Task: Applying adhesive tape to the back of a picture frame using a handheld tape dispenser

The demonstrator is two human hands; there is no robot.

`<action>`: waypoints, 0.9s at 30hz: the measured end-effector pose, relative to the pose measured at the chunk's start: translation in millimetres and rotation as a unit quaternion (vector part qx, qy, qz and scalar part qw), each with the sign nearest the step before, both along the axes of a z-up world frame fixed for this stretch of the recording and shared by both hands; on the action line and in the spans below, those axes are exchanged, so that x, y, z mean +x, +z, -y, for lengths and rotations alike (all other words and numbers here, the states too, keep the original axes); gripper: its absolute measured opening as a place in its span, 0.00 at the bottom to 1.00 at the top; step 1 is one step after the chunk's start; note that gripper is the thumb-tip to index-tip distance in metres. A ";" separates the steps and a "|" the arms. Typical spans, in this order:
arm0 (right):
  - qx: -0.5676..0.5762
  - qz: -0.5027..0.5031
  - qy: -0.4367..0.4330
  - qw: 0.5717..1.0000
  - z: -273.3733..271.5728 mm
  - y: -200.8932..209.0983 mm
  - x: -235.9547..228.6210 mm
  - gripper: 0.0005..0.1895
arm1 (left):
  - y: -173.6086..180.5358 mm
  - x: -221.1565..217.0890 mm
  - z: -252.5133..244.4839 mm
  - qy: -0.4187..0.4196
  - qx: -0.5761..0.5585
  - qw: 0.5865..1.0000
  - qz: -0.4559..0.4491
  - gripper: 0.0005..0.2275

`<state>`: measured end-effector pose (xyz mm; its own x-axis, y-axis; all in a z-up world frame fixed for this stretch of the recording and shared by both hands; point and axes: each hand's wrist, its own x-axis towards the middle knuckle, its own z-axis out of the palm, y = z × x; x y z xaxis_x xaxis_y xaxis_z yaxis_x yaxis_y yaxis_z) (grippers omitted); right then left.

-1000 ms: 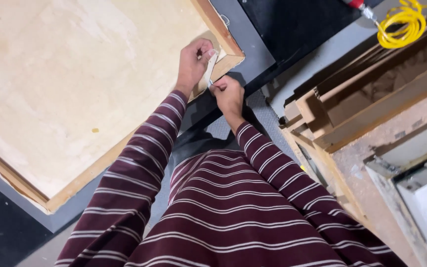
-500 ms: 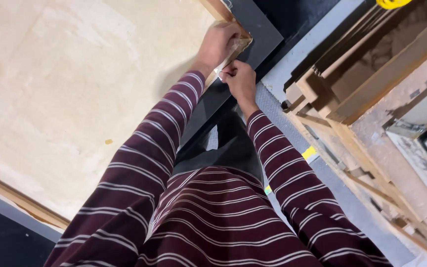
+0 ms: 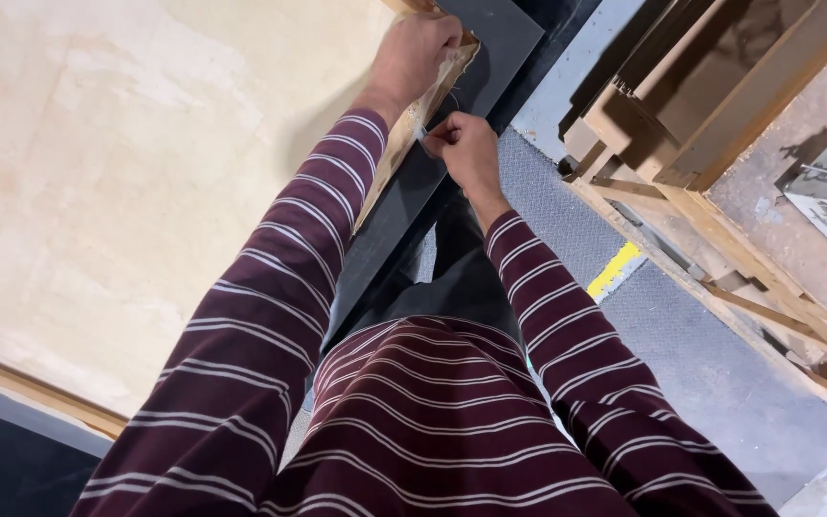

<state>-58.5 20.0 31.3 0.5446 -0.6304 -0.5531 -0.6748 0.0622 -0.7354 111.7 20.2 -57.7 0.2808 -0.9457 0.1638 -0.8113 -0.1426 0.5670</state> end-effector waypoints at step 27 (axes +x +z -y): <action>-0.059 0.014 0.072 0.996 -14.2 5.5 8.0 0.11 | -12.6 7.9 6.0 -0.030 -0.103 0.992 -0.067 0.11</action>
<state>-50.4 34.2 36.8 0.6483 -0.6050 -0.4622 -0.6490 -0.1216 -0.7510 119.6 14.2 -70.3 0.2574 -0.9116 0.3204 -0.7306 0.0334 0.6820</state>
